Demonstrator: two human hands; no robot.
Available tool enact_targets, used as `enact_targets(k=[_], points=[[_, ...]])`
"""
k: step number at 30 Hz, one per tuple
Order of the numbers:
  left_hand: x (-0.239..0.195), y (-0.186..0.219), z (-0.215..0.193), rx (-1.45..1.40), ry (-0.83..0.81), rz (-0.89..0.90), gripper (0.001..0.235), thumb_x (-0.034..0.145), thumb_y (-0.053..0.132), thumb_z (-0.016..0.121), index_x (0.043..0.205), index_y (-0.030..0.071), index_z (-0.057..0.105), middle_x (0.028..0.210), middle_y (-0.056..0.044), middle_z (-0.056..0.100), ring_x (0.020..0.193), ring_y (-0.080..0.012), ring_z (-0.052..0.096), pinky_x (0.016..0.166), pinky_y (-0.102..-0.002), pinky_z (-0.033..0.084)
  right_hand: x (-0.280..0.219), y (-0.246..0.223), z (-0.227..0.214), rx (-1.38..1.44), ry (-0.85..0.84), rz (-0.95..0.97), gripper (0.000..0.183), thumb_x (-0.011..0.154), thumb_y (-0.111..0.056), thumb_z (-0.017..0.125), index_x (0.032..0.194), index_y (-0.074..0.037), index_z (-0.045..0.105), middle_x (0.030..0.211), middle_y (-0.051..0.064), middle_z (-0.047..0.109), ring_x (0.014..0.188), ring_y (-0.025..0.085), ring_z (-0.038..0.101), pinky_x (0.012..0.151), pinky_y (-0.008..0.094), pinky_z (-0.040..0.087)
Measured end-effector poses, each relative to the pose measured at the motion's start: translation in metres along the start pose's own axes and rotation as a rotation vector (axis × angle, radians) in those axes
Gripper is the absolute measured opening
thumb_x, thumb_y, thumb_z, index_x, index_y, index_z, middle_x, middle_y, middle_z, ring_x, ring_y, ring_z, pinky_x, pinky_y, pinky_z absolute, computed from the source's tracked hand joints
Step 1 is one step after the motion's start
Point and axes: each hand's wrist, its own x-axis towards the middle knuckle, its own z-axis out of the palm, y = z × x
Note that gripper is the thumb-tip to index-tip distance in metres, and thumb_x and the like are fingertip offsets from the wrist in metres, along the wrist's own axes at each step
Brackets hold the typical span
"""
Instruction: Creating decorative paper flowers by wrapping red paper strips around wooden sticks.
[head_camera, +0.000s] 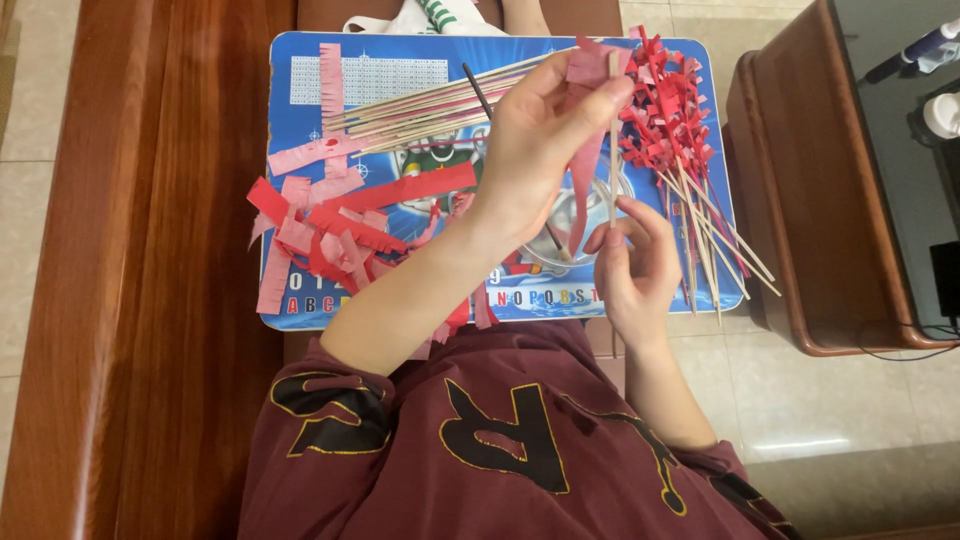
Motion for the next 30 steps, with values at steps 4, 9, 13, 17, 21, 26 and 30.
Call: enact_targets(k=[4,9,13,17,21,26,30], points=[[0.0,0.002,0.01,-0.041,-0.007,0.046,0.02,0.1,0.007,0.076,0.116,0.005,0.064,0.108,-0.001,0.068,0.102,-0.0096,0.065,0.096,-0.027,0.053,-0.003,0.003,0.005,-0.021,0.004,-0.012,0.034,0.111,0.001,0.05,0.145,-0.003,0.044,0.099,0.012,0.064,0.056,0.004,0.047,0.048,0.019,0.036],[-0.001,-0.001,0.015,0.06,0.102,0.108,0.018,0.098,0.006,0.079,0.102,0.004,0.061,0.097,0.0,0.065,0.091,-0.0087,0.064,0.089,-0.026,0.053,-0.006,0.011,0.007,-0.028,-0.008,-0.042,0.035,0.112,0.001,0.049,0.146,-0.003,0.044,0.102,0.011,0.063,0.063,0.003,0.048,0.054,0.018,0.037],[-0.002,-0.004,0.018,0.019,0.124,0.108,0.017,0.098,0.007,0.078,0.104,0.003,0.062,0.099,-0.001,0.067,0.094,-0.0101,0.066,0.089,-0.027,0.053,-0.007,0.012,0.008,0.003,-0.008,-0.033,0.035,0.112,0.001,0.05,0.146,-0.003,0.044,0.102,0.011,0.063,0.063,0.003,0.048,0.053,0.018,0.037],[-0.004,-0.004,0.019,-0.031,0.098,0.112,0.017,0.102,0.008,0.075,0.113,-0.001,0.066,0.107,-0.004,0.07,0.102,-0.0098,0.066,0.097,-0.028,0.054,-0.007,0.014,0.007,0.011,0.018,-0.066,0.035,0.113,0.0,0.05,0.147,-0.004,0.043,0.101,0.011,0.063,0.062,0.004,0.047,0.054,0.019,0.036],[-0.004,-0.003,0.017,-0.018,0.053,0.117,0.024,0.104,0.01,0.071,0.124,-0.003,0.068,0.113,-0.006,0.074,0.106,-0.0095,0.068,0.101,-0.027,0.054,-0.006,0.009,0.007,0.038,0.045,-0.068,0.034,0.113,-0.002,0.05,0.147,-0.004,0.043,0.097,0.01,0.064,0.06,0.004,0.046,0.053,0.019,0.035],[-0.006,0.003,0.014,0.11,0.039,0.14,0.02,0.107,0.011,0.071,0.118,-0.006,0.071,0.103,-0.004,0.074,0.096,-0.0066,0.066,0.089,-0.023,0.053,-0.006,0.011,0.006,0.023,0.05,-0.079,0.034,0.113,-0.002,0.051,0.146,-0.005,0.044,0.096,0.01,0.063,0.06,0.005,0.046,0.053,0.02,0.035],[-0.007,0.007,0.014,0.194,0.064,0.158,0.015,0.107,0.008,0.07,0.112,-0.006,0.073,0.097,-0.001,0.072,0.09,-0.0045,0.063,0.085,-0.022,0.052,-0.006,0.011,0.004,-0.015,0.058,-0.095,0.038,0.112,0.0,0.052,0.149,-0.005,0.044,0.099,0.01,0.064,0.067,0.005,0.047,0.059,0.02,0.038]])
